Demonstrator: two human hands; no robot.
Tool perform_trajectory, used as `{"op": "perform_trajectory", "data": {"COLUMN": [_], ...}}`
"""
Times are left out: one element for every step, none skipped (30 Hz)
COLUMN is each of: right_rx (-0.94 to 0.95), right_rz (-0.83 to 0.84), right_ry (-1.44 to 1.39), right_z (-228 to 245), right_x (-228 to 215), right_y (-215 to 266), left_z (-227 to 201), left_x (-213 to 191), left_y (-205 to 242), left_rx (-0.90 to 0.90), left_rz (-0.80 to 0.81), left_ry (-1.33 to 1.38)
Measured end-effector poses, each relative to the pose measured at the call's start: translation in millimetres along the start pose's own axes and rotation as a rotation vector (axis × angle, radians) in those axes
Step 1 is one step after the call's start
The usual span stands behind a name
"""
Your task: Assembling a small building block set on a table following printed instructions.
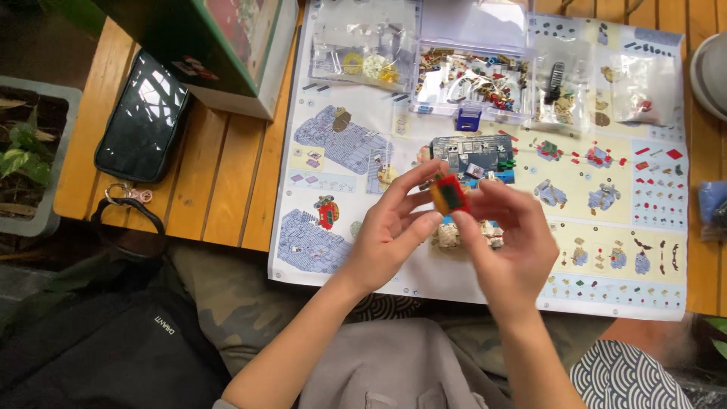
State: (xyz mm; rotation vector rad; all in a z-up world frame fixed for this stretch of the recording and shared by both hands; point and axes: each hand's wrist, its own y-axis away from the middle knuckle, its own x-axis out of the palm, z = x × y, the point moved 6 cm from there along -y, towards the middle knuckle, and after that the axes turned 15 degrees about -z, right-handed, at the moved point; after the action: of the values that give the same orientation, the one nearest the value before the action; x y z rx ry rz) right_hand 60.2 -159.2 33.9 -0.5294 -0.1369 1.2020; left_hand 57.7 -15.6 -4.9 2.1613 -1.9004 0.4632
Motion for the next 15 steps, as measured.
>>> {"op": "perform_trajectory", "data": {"right_rx": [-0.001, -0.118, -0.235, -0.234, -0.24, -0.246, -0.245, -0.292, -0.338, -0.337, -0.346, -0.356, -0.355, -0.346, -0.337], "right_rz": [-0.005, -0.02, -0.036, -0.04, -0.027, -0.013, -0.016, -0.078, -0.14, -0.141, -0.148, -0.153, -0.154, -0.141, -0.128], "right_ry": [0.001, -0.009, -0.018, -0.017, -0.063, -0.108, -0.107, -0.108, -0.109, -0.109, -0.082, -0.057, -0.056, -0.03, -0.003], "right_z": [2, 10, 19, 23, 28, 33, 30, 31, 31, 32, 33, 35, 36, 37, 38], "right_x": [1, 2, 4, 1, 0, -2, -5, -11, -17, -18, -20, -21, -21, -20, -19], "right_y": [3, 6, 10, 12, 16, 19, 20, 21, 22, 20, 19, 17, 16, 14, 13], "left_z": [1, 4, 6, 1, 1, 1, 2, 4, 5, 4, 5, 6, 6, 6, 6], "left_x": [0, 1, 1, 0, 1, 2, 1, 1, 1, 1, 1, 1, 2, 2, 3], "left_y": [-1, -2, -3, -2, -1, 2, 1, 2, 3, 3, 3, 4, 4, 5, 5], "left_rx": [0.0, -0.043, -0.087, -0.089, -0.185, -0.281, -0.283, -0.325, -0.367, -0.368, -0.399, -0.428, -0.429, -0.434, -0.439], "left_rz": [0.005, 0.013, 0.021, 0.024, 0.056, 0.085, 0.088, 0.116, 0.143, 0.144, 0.141, 0.137, 0.138, 0.147, 0.157], "left_ry": [0.0, 0.101, 0.202, 0.201, 0.286, 0.371, 0.37, 0.481, 0.593, 0.592, 0.609, 0.625, 0.625, 0.627, 0.63]}}
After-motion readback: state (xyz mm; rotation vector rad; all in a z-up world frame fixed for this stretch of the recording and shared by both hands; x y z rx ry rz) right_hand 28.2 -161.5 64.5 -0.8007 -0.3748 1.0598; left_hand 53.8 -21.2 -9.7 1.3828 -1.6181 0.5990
